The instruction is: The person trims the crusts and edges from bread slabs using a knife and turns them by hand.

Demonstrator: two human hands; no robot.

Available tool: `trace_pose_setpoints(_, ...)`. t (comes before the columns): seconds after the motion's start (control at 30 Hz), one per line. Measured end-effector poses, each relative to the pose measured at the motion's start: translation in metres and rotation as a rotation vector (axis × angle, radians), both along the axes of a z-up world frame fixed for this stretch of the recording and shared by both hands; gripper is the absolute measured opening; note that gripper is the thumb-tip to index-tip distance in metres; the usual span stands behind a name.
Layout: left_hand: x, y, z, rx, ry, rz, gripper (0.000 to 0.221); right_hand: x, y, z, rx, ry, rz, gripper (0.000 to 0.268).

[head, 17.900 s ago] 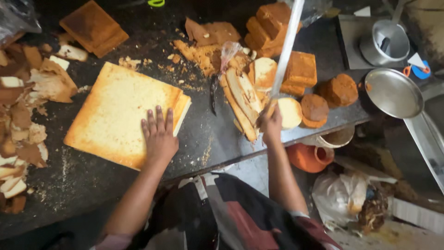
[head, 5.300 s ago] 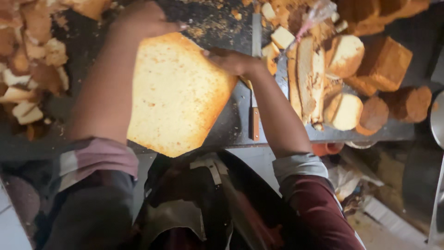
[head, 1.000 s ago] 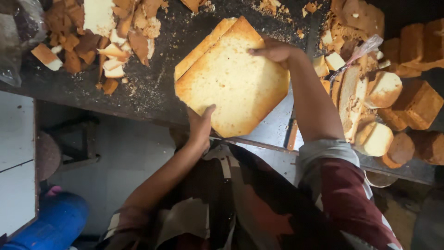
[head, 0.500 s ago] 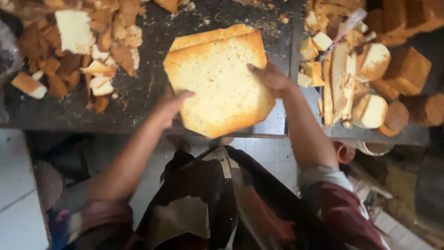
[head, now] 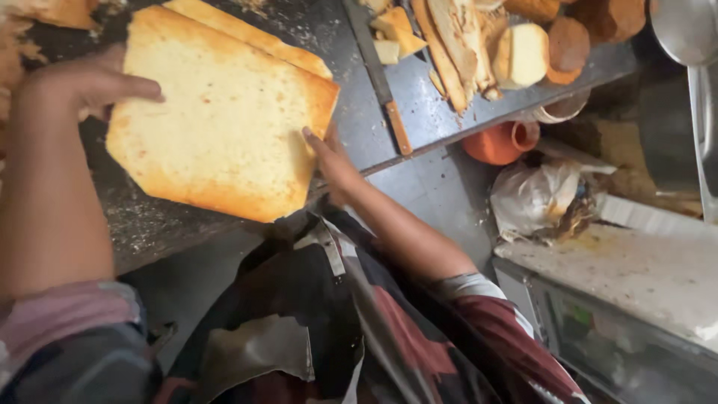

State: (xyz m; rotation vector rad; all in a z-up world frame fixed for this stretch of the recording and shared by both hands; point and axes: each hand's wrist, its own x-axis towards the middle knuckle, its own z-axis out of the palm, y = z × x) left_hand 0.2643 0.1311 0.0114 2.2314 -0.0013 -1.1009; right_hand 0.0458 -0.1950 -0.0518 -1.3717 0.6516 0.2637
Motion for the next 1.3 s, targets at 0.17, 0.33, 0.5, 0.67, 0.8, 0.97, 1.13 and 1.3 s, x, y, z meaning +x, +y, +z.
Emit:
trace_pose_setpoints(0.17, -0.066, -0.079, -0.009, -0.035, -0.874, -0.137, 0.096, 0.005, -0.112, 0.018, -0.959, -0.466, 0.219, 0.059)
trace_pose_setpoints(0.33, -0.115, -0.203, -0.016, 0.004, -0.989, -0.298, 0.081, 0.041, -0.168, 0.012, -1.235, -0.325, 0.442, 0.049)
trace_pose_setpoints(0.5, -0.124, -0.217, -0.026, 0.083, -0.958, -0.241, 0.072, 0.054, -0.173, 0.006, -0.99, -0.271, 0.521, 0.042)
trace_pose_setpoints(0.67, -0.134, -0.225, -0.029, 0.097, -1.005, -0.187, 0.068, 0.012, -0.14, 0.028, -0.841, -0.307, 0.419, 0.041)
trace_pose_setpoints(0.8, -0.135, -0.226, -0.026, 0.102, -1.053, -0.191, 0.067, -0.033, -0.097, 0.047, -1.092, -0.712, 0.341, 0.047)
trace_pose_setpoints(0.97, -0.129, -0.23, -0.029, 0.188, -1.134, -0.237, 0.061, -0.055, -0.062, 0.046, -1.122, -0.573, 0.358, 0.055)
trace_pose_setpoints(1.13, -0.125, -0.231, -0.036, 0.167, -1.148, -0.245, 0.06, -0.09, -0.07, 0.046, -1.096, -0.569, 0.38, 0.055)
trace_pose_setpoints(1.3, -0.123, -0.231, -0.039, 0.204, -1.161, -0.257, 0.06, -0.099, -0.069, 0.046, -1.101, -0.576, 0.377, 0.055)
